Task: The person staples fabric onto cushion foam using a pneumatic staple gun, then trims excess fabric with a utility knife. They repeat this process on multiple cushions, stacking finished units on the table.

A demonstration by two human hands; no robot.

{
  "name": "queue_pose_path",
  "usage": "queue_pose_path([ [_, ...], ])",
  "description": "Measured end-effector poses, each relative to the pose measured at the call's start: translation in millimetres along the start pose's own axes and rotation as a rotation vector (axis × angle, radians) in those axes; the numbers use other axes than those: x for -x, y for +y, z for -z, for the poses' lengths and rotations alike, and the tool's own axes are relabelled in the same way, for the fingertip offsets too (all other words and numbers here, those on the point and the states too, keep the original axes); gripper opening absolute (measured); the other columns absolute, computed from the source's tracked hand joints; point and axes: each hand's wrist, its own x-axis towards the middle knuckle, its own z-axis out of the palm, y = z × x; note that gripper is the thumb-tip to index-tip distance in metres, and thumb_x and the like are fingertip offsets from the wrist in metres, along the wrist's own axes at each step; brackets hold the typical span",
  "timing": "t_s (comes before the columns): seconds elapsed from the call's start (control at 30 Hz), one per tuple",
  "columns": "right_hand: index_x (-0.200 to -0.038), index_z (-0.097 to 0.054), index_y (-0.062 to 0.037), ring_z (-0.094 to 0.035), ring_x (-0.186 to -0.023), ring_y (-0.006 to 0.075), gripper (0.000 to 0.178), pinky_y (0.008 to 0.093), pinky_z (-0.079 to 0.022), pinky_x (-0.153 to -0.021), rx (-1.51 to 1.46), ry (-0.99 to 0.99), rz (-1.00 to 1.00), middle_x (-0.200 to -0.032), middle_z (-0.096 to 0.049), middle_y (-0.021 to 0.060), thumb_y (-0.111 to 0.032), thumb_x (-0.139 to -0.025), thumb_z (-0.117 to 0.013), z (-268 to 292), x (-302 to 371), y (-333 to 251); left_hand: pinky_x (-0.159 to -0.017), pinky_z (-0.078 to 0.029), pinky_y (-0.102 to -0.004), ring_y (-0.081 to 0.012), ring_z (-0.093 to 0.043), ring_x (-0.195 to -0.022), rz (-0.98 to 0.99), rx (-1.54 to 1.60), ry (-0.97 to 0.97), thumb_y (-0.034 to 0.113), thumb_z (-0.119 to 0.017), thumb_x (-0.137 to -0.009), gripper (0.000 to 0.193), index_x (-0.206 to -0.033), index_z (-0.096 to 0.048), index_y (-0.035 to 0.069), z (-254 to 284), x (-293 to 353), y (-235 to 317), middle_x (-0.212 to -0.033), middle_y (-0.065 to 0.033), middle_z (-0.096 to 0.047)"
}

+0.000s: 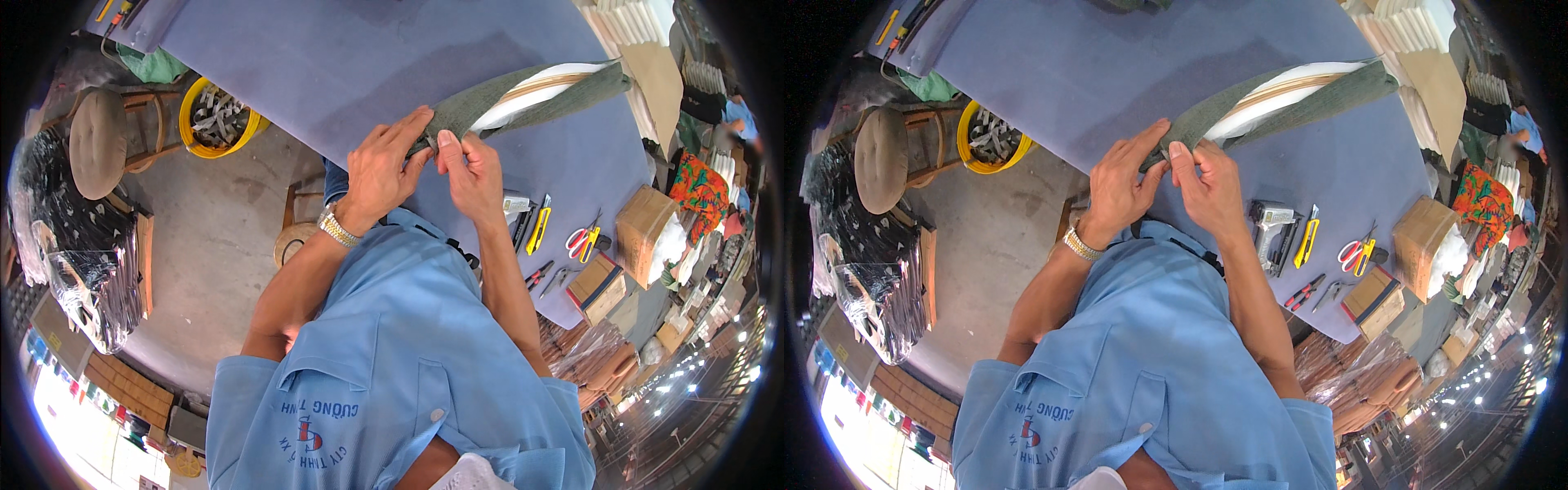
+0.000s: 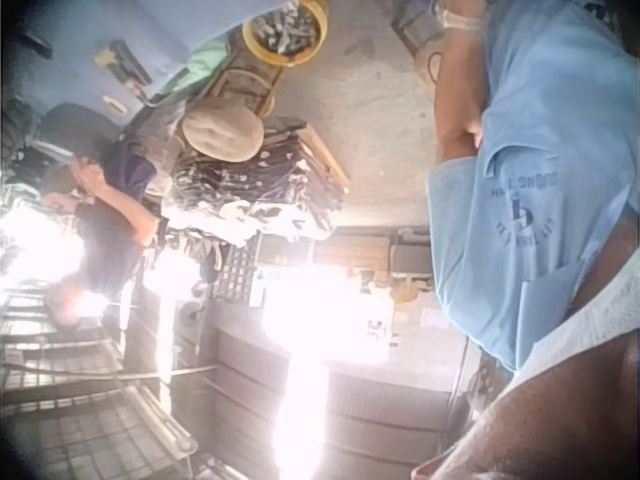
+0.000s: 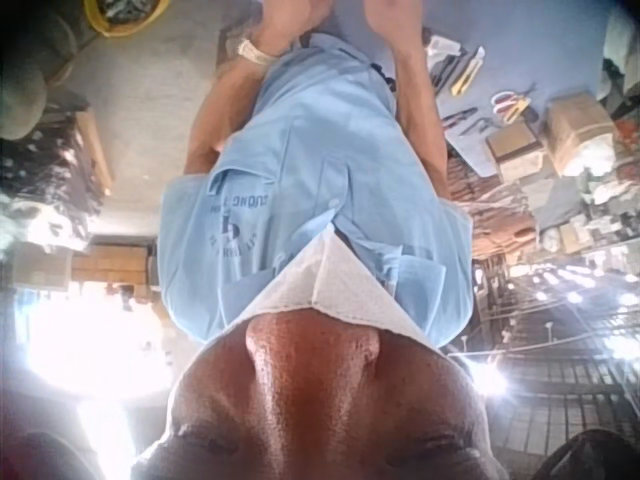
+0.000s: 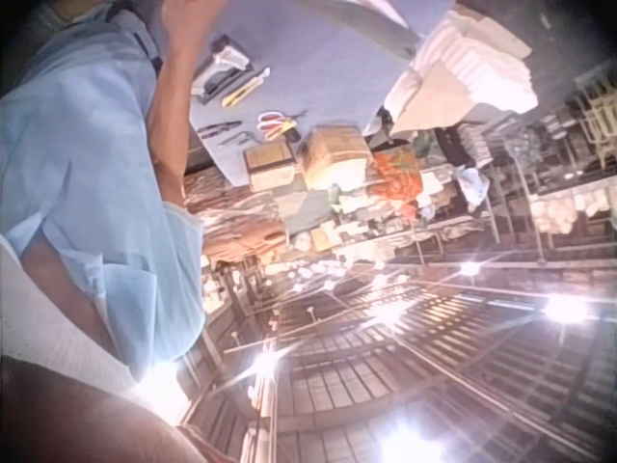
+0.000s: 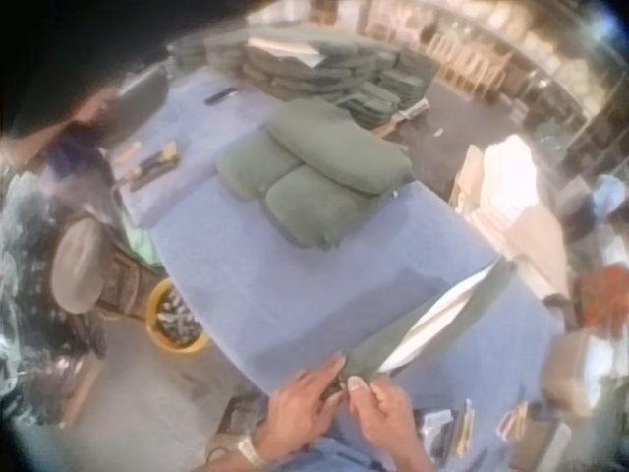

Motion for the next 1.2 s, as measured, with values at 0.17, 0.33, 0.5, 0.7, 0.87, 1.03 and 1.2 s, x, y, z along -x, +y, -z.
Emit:
queue_pose_path([
  [0.17,-0.069,-0.059,-0.0025,-0.053,-0.067,0.0176,0.043,0.0341,-0.041,-0.064,-0.030,-0.003,-0.078,-0.070,-0.058,0.0069,-0.024,-0.106,-0.060,4.6,8.3,7.7,-0.091,-0.059,-0.0374,-0.0307,-0.072,-0.110,0.090,0.128,0.150,0.013,-0.086,-0.078,0.053,-0.128,-0.069,0.004,-15.8,13.5,-7.9,-0.132,-0.0129,-0.071],
  [0.33,-0.070,-0.056,-0.0029,-0.053,-0.069,0.0107,0.044,0.0280,-0.042,-0.064,-0.026,-0.028,-0.009,-0.070,-0.059,0.0036,-0.022,-0.109,-0.056,10.8,19.0,19.2,-0.098,-0.057,-0.0385,-0.0313,-0.071,-0.117,0.144,0.174,0.088,0.009,-0.087,-0.078,0.047,-0.122,-0.070,0.000,-13.8,21.1,1.8,-0.131,-0.0160,-0.071],
  [0.5,-0.069,-0.057,-0.0027,-0.054,-0.069,0.0127,0.044,0.0295,-0.042,-0.066,-0.062,-0.050,-0.019,-0.069,-0.059,0.0039,-0.022,-0.108,-0.057,12.9,18.1,19.9,-0.098,-0.057,-0.0375,-0.0319,-0.071,-0.117,0.079,0.201,0.132,0.006,-0.086,-0.078,0.046,-0.121,-0.071,0.000,-18.4,23.0,1.4,-0.129,-0.0155,-0.072],
  [0.7,-0.068,-0.059,-0.0022,-0.054,-0.068,0.0129,0.044,0.0304,-0.042,-0.065,-0.138,-0.027,-0.073,-0.068,-0.059,0.0035,-0.022,-0.107,-0.059,12.3,21.7,20.0,-0.087,-0.061,-0.0344,-0.0306,-0.073,-0.111,-0.041,0.224,0.245,0.007,-0.087,-0.078,0.039,-0.113,-0.070,0.001,-24.9,21.5,-0.2,-0.125,-0.0129,-0.074],
  [0.87,-0.070,-0.057,-0.0022,-0.055,-0.070,0.0110,0.045,0.0281,-0.043,-0.066,-0.087,-0.043,-0.073,-0.069,-0.059,0.0032,-0.023,-0.110,-0.056,11.8,18.5,10.9,-0.092,-0.061,-0.0361,-0.0318,-0.072,-0.116,0.102,0.326,0.151,0.002,-0.085,-0.081,0.047,-0.122,-0.062,0.002,-25.3,26.0,-2.2,-0.134,-0.0182,-0.069],
  [1.03,-0.069,-0.056,-0.0022,-0.055,-0.068,0.0107,0.045,0.0283,-0.043,-0.064,-0.051,-0.037,-0.065,-0.068,-0.059,0.0029,-0.023,-0.109,-0.057,11.5,19.7,14.8,-0.089,-0.061,-0.0340,-0.0310,-0.071,-0.119,0.216,0.190,0.002,0.003,-0.082,-0.084,0.054,-0.133,-0.061,0.005,-14.1,21.9,10.2,-0.137,-0.0143,-0.068],
  [1.2,-0.069,-0.057,-0.0019,-0.056,-0.066,0.0104,0.045,0.0282,-0.044,-0.062,-0.028,-0.025,-0.041,-0.067,-0.060,0.0034,-0.023,-0.109,-0.058,9.9,20.2,9.3,-0.088,-0.060,-0.0352,-0.0304,-0.071,-0.118,0.113,0.154,0.064,0.002,-0.080,-0.083,0.054,-0.134,-0.063,0.007,-18.5,21.9,9.7,-0.139,-0.0119,-0.067],
])
